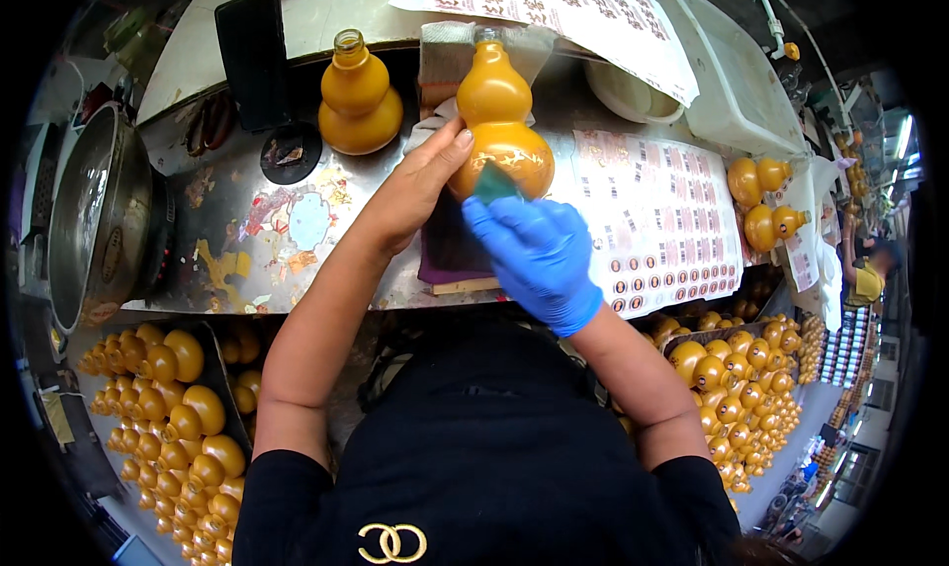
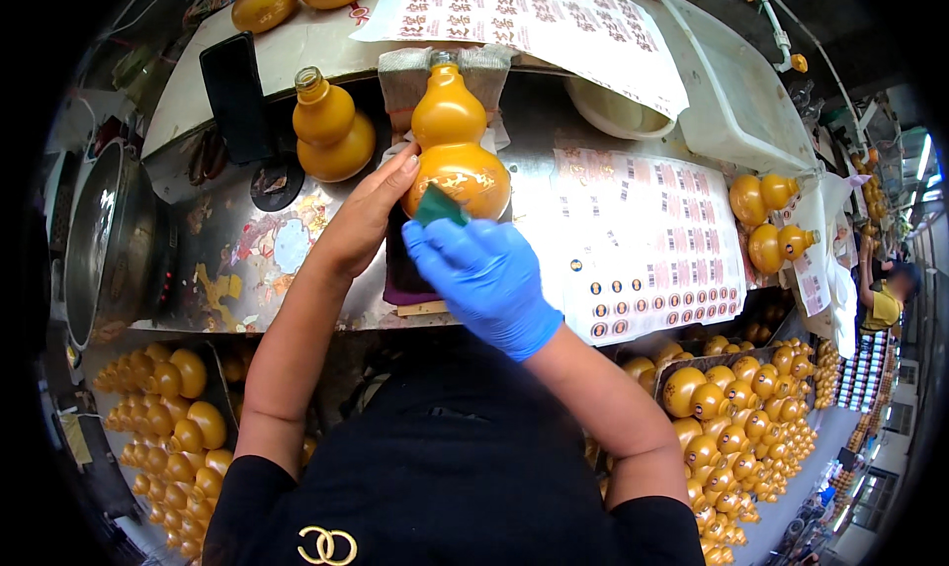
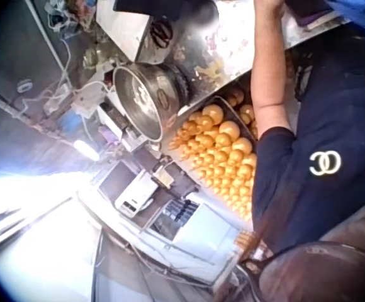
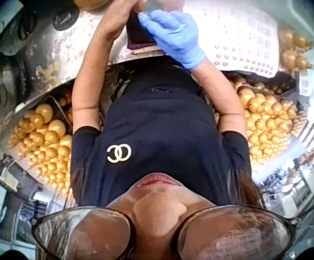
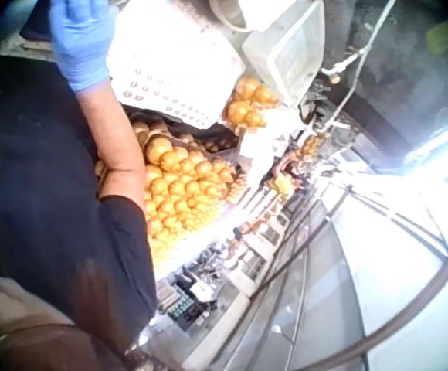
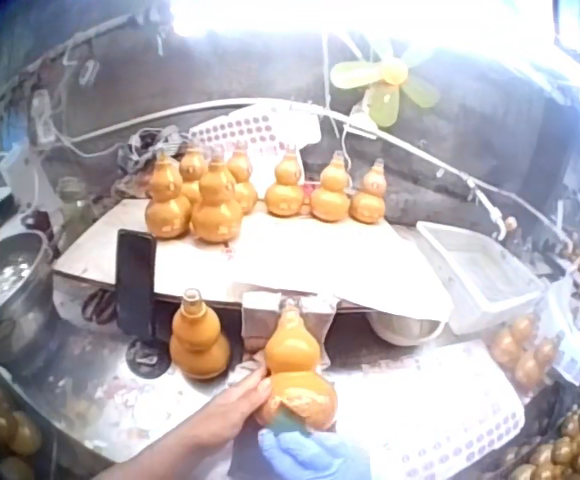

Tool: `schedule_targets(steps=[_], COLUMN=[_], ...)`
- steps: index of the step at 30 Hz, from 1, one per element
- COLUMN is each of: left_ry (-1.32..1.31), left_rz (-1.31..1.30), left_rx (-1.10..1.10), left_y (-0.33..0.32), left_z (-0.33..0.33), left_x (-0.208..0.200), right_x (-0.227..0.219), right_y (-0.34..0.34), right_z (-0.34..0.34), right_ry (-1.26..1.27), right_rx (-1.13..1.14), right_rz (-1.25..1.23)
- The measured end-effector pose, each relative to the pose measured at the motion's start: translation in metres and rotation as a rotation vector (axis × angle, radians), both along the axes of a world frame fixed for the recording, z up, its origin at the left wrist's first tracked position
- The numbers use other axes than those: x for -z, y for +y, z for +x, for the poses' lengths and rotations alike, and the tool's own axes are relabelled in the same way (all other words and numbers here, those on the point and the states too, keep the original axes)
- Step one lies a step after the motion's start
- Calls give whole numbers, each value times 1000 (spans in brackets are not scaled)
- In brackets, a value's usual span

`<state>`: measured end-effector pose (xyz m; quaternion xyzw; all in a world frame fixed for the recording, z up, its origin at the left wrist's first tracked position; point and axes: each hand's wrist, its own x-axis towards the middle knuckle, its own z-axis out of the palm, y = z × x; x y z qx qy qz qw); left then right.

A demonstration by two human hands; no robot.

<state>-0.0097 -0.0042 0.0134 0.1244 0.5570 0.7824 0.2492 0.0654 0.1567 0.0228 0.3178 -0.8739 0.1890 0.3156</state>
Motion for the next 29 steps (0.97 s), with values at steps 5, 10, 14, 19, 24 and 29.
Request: schedule_targets(steps=[5, 10, 14, 19, 24, 29], left_ry=[-56, 48, 354, 552, 464, 395], left_rz=[37, -68, -126, -414, -409, -405], left_rx=[21, -92, -239, -252, -185, -134], left_y=[-1, 3, 4, 9, 5, 4], left_z=[-1, 3, 9, 19, 18, 18], left_x=[2, 5, 27, 35, 34, 26], right_x=[9, 18, 16, 22, 31, 33], right_y=[-16, -11, -5, 18, 32, 42], right_z=[6, 8, 12, 2, 0, -2], right_ry=[-20, -180, -275, -571, -730, -803], right_rx=[-43, -73, 67, 236, 141, 149], right_rz=[89, -28, -554, -985, -1328, -1349])
